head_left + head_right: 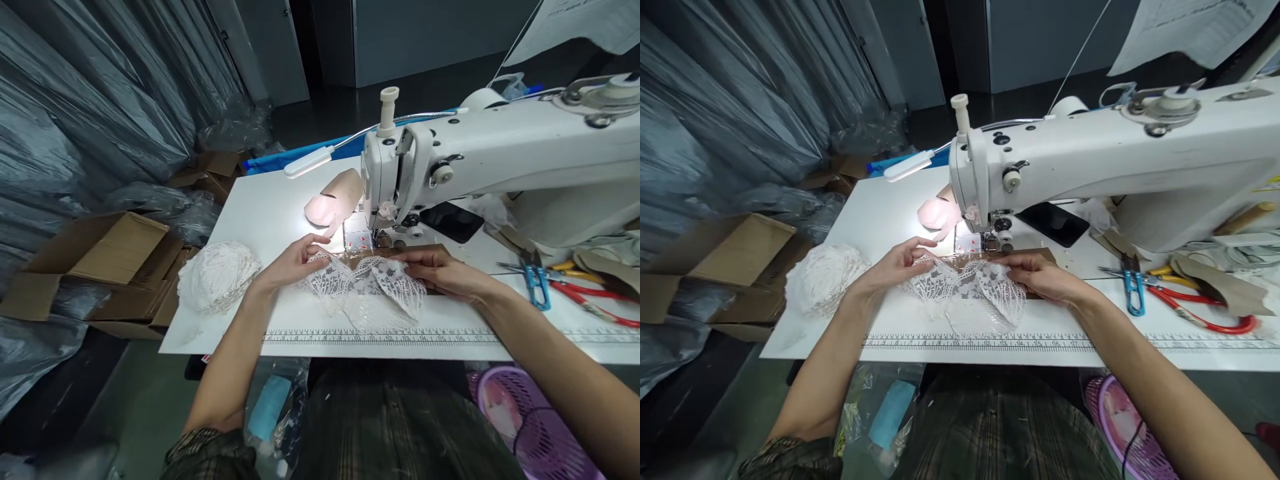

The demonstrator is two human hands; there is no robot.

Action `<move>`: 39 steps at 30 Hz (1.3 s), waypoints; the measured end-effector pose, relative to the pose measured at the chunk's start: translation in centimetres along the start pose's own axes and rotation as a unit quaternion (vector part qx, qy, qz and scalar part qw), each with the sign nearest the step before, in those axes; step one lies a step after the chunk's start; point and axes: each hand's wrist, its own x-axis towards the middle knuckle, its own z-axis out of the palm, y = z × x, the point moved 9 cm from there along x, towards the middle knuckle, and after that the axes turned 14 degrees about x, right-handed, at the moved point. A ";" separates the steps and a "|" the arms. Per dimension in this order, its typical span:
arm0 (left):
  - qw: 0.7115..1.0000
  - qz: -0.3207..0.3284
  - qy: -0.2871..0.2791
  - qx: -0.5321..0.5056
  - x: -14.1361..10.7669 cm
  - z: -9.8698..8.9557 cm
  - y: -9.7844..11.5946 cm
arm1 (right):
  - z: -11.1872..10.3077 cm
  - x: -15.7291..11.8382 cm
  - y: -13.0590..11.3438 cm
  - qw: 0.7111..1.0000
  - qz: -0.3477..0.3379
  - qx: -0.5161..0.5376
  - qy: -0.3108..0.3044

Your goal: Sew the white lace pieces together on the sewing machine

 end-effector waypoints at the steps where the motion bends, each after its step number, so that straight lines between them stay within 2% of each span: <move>1: 1.000 0.000 -0.003 -0.001 0.0 0.0 0.0 | 0.1 0.0 -0.1 1.000 -0.007 -0.002 0.002; 6: 1.000 -0.004 0.002 -0.017 0.2 0.4 -0.1 | 0.0 0.1 0.1 1.000 -0.021 0.000 0.005; 12: 0.997 -0.035 0.067 0.010 0.7 0.2 -0.7 | -0.4 0.3 0.2 0.999 -0.035 -0.023 0.011; 22: 0.999 -0.020 0.038 -0.008 0.8 0.6 -0.6 | -0.7 0.2 0.4 0.998 -0.032 -0.059 0.017; 31: 0.998 -0.039 0.056 -0.007 0.8 0.1 -0.9 | -0.2 -0.1 0.0 0.997 -0.019 -0.072 0.012; 39: 0.998 -0.012 0.059 0.029 1.1 0.3 -0.6 | 0.2 -0.1 -0.7 0.997 -0.045 -0.067 0.013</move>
